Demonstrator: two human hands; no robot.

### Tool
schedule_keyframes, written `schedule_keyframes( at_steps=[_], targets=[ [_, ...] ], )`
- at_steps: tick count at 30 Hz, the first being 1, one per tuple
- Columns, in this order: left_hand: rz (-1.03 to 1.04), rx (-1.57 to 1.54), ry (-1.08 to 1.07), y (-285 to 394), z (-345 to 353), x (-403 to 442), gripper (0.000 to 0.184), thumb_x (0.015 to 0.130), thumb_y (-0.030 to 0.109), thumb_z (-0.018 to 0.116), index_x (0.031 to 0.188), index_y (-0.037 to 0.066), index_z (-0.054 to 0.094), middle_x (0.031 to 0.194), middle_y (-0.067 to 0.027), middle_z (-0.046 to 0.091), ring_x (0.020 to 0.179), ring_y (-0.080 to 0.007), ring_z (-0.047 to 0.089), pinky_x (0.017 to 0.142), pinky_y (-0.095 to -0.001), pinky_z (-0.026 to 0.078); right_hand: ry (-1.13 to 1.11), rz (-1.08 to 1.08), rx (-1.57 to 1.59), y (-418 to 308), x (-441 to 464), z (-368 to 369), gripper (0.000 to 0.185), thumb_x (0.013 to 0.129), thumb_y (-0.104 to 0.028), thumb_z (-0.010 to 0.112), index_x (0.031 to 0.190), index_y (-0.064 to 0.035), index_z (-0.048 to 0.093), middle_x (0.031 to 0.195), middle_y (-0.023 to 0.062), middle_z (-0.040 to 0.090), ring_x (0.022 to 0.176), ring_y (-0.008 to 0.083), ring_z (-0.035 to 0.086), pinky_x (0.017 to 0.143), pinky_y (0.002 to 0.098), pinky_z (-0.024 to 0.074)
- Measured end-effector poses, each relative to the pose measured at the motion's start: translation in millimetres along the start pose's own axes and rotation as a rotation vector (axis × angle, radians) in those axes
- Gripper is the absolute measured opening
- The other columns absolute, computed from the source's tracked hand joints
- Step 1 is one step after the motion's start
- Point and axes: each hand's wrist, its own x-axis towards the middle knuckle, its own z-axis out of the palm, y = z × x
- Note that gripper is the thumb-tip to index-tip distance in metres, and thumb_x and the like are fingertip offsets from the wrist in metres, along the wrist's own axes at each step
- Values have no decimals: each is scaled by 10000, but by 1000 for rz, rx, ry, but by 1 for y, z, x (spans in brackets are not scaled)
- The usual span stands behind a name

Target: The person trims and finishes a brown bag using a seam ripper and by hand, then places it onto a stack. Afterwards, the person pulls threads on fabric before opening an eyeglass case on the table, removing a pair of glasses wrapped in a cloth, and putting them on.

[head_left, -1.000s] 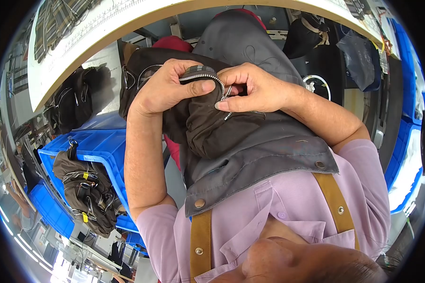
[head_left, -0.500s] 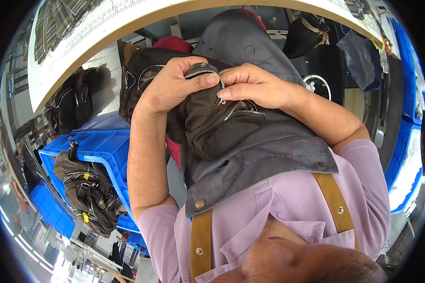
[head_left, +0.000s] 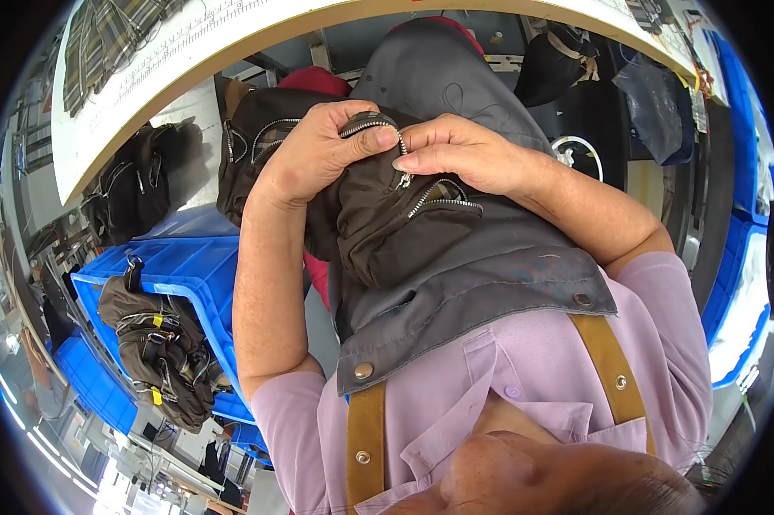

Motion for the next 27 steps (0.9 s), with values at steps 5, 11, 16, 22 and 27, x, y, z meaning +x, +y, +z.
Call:
schedule_keyframes(
  at_steps=[5,11,16,22,27],
  targets=[
    [6,7,12,-2,-1,0,329,886,341,787,891,30,679,772,77,559,729,-33,451,656,-222,395,-17,-35,2,0,2,0,278,999,-287,609,858,-54,666,698,-105,483,644,0,393,543,229,304],
    [2,8,13,2,0,-3,337,884,345,787,905,26,682,790,64,583,741,-38,475,676,-225,415,-70,-47,-135,-11,-3,2,266,957,-220,707,768,-65,602,647,-102,443,612,-2,359,527,227,289],
    [4,1,0,0,-2,-3,342,887,343,783,927,18,688,825,46,622,769,-45,516,710,-231,448,-57,-46,-103,-10,-3,3,314,932,-197,738,712,-79,548,618,-100,426,588,-2,352,510,232,288],
    [-4,25,20,4,0,-3,346,888,339,782,944,10,691,831,36,634,776,-49,531,724,-235,459,-44,-52,-99,-8,-3,3,301,929,-194,737,717,-76,558,615,-97,424,585,3,355,508,232,289],
    [7,31,33,8,2,-6,342,887,335,784,927,9,689,824,36,634,776,-49,532,719,-234,459,-47,-86,-185,-11,-4,3,295,919,-195,744,724,-72,561,634,-94,428,607,9,363,526,238,301]
  ],
)
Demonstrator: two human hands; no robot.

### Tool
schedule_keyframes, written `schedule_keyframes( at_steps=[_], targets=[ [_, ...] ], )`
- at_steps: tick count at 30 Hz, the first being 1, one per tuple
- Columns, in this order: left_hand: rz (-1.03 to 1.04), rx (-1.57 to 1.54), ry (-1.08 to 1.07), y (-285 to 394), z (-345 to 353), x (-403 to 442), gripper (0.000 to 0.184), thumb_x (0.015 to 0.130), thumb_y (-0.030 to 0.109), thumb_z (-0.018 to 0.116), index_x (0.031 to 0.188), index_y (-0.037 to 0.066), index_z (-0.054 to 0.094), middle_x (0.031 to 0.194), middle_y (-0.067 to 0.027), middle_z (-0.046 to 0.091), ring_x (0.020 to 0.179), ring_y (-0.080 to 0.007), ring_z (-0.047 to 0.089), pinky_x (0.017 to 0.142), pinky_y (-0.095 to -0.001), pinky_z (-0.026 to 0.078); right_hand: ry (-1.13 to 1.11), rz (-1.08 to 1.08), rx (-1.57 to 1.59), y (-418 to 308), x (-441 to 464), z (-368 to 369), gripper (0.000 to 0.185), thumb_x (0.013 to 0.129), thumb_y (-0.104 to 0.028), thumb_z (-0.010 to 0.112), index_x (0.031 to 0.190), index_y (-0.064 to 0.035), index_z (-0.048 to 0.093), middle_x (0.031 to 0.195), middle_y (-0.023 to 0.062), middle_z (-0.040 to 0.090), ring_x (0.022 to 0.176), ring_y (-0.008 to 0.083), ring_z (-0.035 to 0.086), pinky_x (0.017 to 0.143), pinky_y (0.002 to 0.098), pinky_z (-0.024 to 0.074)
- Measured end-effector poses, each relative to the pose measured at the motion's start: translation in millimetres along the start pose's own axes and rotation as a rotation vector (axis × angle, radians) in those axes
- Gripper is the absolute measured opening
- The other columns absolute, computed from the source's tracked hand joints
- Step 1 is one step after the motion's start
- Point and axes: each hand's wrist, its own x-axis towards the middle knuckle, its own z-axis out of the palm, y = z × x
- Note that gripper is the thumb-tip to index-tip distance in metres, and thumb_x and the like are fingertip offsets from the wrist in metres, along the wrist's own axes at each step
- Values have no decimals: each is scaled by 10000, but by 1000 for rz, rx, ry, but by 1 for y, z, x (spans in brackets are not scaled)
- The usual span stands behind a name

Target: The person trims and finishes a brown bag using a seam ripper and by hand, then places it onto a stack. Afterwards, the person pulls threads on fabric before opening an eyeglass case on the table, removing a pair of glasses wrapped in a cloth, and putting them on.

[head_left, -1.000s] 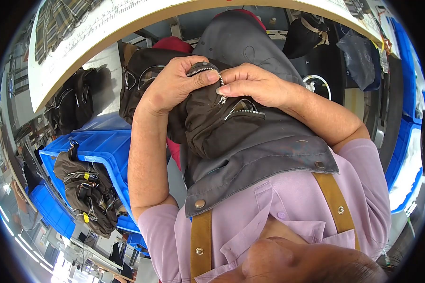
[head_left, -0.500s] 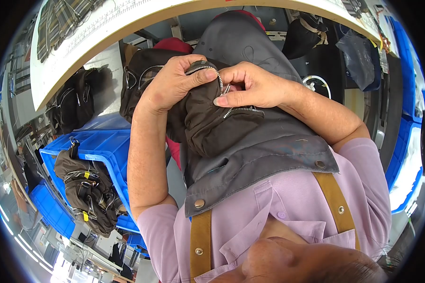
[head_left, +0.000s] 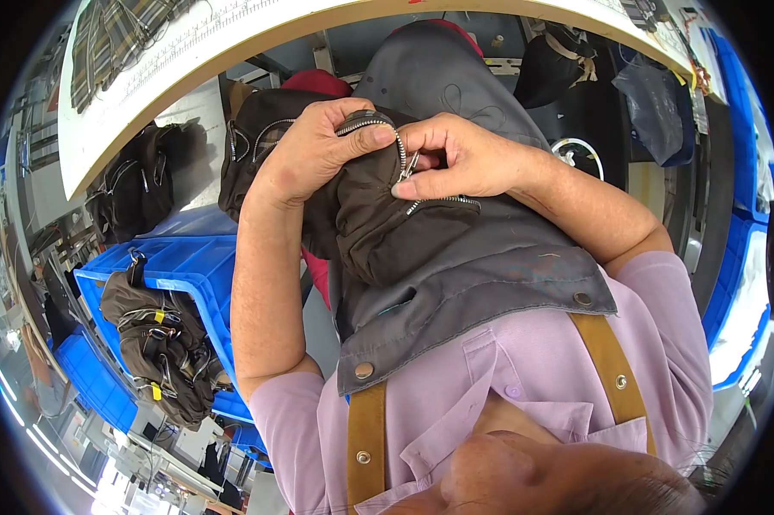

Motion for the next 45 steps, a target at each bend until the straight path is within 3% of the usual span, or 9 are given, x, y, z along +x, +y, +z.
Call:
schedule_keyframes(
  at_steps=[7,12,16,20,27,33,37,41,45],
  targets=[
    [38,387,221,42,29,-26,290,845,264,823,904,23,672,741,8,626,662,-40,490,597,-244,432,216,-348,-475,-4,0,4,206,850,-171,762,803,-48,604,712,5,461,637,130,441,570,284,356],
    [479,1136,404,35,103,-47,351,717,278,865,817,36,631,835,-106,639,708,-219,612,651,-312,497,431,-731,-974,-7,-7,1,233,691,-98,748,903,-100,652,723,31,527,672,212,579,665,362,421],
    [596,999,385,13,105,-56,416,759,314,813,985,-16,698,941,-117,671,817,-276,650,736,-388,533,508,-647,-1025,17,-19,-11,357,606,-25,754,934,-143,679,701,-8,531,660,187,574,679,347,419],
    [553,777,410,-10,97,-70,221,872,130,747,992,-52,707,1086,-143,664,848,-257,657,750,-335,535,494,-628,-1009,18,-25,-11,396,582,-2,749,943,-151,684,695,-19,528,654,180,570,676,341,419],
    [399,569,799,-24,99,-42,243,855,75,765,1065,14,659,1257,-115,561,902,-211,640,855,-307,499,508,-776,-1034,1,-6,-4,388,596,-2,744,952,-144,687,720,-3,553,686,200,592,673,345,420],
    [287,278,645,-37,85,-26,185,830,76,788,955,19,664,953,-61,695,891,-153,627,816,-301,485,487,-649,-914,30,-10,-15,387,652,-43,776,1016,-140,686,734,11,537,687,217,566,703,350,441],
    [451,578,807,-44,86,-19,212,746,-15,790,879,29,631,964,-76,696,809,-161,611,728,-298,488,543,-410,-869,20,-22,-23,420,747,-70,805,1136,-49,648,802,52,500,700,193,481,647,315,422],
    [591,848,921,-54,77,-12,261,673,-65,775,856,33,617,952,-88,688,745,-196,580,684,-293,487,581,-187,-722,-9,-51,-45,341,982,-134,542,1307,-37,573,972,71,544,851,177,541,801,304,471],
    [529,729,915,-55,81,-7,280,696,-43,788,931,46,665,935,-78,681,723,-184,564,667,-293,481,730,-148,-579,-44,-80,-58,307,1050,-162,489,1293,-28,619,1032,17,615,853,99,537,810,242,455]
  ],
)
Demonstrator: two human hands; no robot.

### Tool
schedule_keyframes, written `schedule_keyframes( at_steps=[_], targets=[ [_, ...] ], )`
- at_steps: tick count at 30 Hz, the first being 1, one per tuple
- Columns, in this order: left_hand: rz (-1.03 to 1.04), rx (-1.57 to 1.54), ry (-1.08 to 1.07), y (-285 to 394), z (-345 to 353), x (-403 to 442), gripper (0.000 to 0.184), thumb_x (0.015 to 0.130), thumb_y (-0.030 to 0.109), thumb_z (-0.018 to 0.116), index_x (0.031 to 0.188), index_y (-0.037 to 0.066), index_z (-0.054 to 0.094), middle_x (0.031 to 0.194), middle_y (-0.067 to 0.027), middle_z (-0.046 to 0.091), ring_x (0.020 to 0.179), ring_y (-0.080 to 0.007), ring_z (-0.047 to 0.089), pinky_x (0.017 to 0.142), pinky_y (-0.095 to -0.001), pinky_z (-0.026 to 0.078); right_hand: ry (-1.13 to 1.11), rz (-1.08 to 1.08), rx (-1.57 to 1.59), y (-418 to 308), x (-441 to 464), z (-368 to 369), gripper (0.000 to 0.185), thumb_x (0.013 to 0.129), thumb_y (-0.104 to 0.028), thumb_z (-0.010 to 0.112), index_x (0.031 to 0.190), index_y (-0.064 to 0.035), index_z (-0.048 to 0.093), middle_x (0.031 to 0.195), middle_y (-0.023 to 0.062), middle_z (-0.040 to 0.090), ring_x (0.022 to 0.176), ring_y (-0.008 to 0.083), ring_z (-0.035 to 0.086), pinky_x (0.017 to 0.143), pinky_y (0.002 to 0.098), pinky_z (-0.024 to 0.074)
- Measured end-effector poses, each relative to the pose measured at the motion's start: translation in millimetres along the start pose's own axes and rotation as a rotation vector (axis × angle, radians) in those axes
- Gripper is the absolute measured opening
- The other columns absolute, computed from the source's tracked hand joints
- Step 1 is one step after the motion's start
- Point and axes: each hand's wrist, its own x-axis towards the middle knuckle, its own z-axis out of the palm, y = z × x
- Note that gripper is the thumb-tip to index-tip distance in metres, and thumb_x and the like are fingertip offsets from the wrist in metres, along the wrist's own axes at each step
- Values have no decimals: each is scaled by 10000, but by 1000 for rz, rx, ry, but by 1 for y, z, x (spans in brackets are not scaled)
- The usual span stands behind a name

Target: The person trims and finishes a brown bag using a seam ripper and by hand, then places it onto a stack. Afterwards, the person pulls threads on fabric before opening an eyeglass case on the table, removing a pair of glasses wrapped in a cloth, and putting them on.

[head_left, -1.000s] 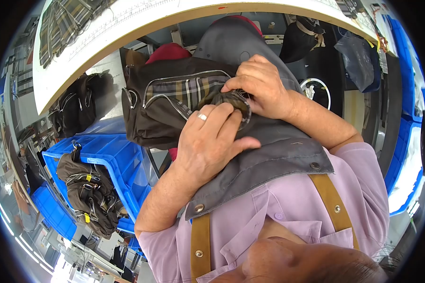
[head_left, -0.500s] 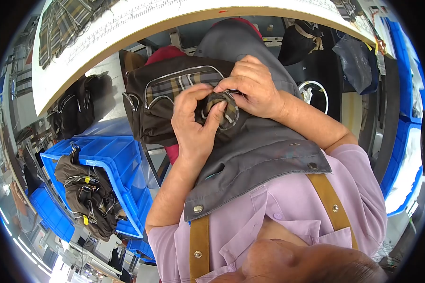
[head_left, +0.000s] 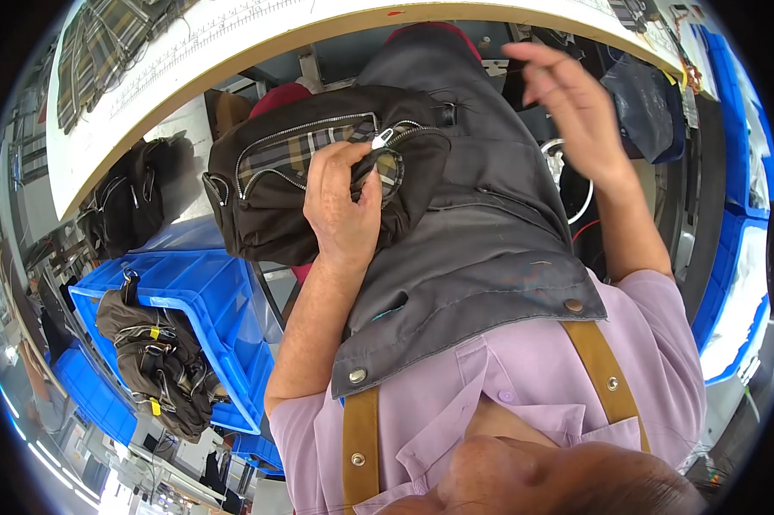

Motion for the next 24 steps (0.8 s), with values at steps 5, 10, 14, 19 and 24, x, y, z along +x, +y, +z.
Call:
schedule_keyframes(
  at_steps=[5,10,14,19,24],
  targets=[
    [-19,-73,-29,8,-5,0,247,719,36,845,924,46,708,907,-68,673,746,-170,589,660,-292,477,219,-196,260,-27,-9,-80,418,1012,-140,520,1350,106,505,995,129,632,925,228,625,904,331,466],
    [74,73,-50,14,-5,4,159,741,39,836,854,40,724,886,-61,676,794,-199,649,689,-297,505,425,-508,464,-77,-19,-187,341,987,-102,516,1272,85,528,1019,133,604,955,220,599,924,386,487],
    [259,183,-2,16,-10,8,137,761,27,819,863,37,728,871,-68,692,772,-217,663,706,-304,523,620,-795,430,-95,-28,-252,508,995,-24,481,1462,96,321,891,77,541,870,213,603,927,408,520],
    [69,-35,18,12,-6,2,95,812,37,803,864,19,725,842,-65,725,749,-169,671,701,-282,525,621,-737,194,-99,6,-226,537,987,-8,478,1491,72,312,940,119,529,945,244,587,1038,485,464],
    [-509,-451,-61,13,-13,5,138,903,118,764,917,-11,717,854,-47,728,733,-85,644,688,-234,514,-12,-144,-22,-54,21,-78,206,979,-146,573,1071,4,680,1064,92,695,923,164,678,829,278,533]
  ],
)
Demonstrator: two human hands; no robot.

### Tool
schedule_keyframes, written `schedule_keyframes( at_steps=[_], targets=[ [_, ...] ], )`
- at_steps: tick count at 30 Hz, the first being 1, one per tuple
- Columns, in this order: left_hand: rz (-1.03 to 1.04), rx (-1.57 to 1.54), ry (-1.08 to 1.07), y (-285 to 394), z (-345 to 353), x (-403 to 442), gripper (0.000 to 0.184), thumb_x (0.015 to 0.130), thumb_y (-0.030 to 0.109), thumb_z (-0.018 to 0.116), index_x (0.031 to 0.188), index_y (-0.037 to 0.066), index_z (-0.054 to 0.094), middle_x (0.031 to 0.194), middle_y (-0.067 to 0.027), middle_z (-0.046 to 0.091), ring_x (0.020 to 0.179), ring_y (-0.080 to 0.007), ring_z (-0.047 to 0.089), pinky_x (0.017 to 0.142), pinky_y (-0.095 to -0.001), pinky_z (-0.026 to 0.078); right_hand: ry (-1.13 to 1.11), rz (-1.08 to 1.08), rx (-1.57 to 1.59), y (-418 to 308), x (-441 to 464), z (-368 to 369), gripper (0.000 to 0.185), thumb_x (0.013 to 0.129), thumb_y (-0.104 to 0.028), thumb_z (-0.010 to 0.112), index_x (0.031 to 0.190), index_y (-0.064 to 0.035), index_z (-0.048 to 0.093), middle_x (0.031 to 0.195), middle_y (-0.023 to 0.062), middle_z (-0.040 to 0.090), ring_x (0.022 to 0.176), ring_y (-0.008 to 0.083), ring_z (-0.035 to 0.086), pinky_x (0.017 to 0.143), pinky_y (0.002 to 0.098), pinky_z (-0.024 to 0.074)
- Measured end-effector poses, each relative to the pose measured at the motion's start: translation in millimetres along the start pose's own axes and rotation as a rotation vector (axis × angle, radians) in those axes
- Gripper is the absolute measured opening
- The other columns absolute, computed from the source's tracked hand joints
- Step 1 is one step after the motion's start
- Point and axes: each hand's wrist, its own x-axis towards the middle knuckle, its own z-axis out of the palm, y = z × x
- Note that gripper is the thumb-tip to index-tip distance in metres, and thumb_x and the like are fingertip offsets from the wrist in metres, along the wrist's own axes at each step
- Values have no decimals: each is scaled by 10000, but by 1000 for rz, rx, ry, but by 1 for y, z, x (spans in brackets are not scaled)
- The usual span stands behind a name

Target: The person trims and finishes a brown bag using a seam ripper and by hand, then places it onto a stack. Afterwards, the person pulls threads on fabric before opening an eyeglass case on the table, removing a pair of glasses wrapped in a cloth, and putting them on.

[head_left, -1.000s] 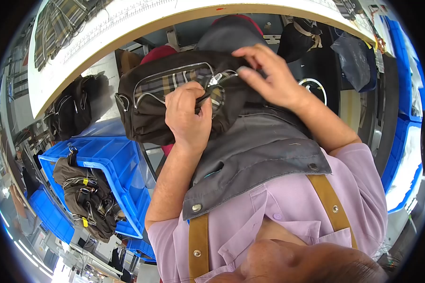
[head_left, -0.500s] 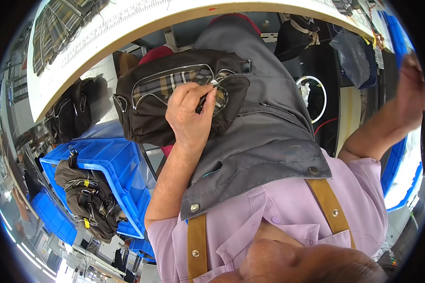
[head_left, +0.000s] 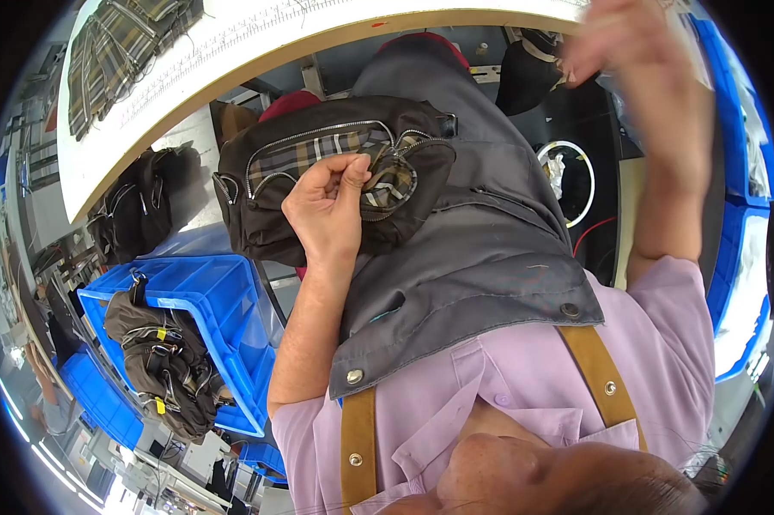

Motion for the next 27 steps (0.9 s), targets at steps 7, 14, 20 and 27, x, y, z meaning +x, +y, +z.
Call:
schedule_keyframes(
  at_steps=[7,14,20,27],
  targets=[
    [-154,-225,-63,-1,-9,10,146,925,132,744,928,-8,706,850,-36,705,707,-77,619,678,-212,503,-401,-243,-81,48,-12,172,86,857,-63,720,913,-30,664,839,85,623,804,258,638,697,362,507],
    [2,-103,-81,-16,-15,12,69,908,94,750,907,33,719,1037,-52,599,856,-82,598,700,-219,501,-222,-249,-192,40,-18,184,130,833,-77,728,940,-39,664,798,88,588,753,295,609,666,410,489],
    [-18,-236,-51,-17,-9,4,121,882,97,779,870,-1,710,1030,-44,558,846,-109,527,759,-239,444,-299,-169,-232,43,-18,186,106,864,-114,690,937,-51,645,876,107,640,807,335,642,700,462,504],
    [-224,-485,-36,-14,-10,-2,64,939,30,687,934,-29,662,1111,-90,594,944,-167,670,871,-291,551,-265,-95,-149,45,-21,191,75,890,-80,670,921,-42,614,828,108,605,735,295,614,639,413,475]
  ],
)
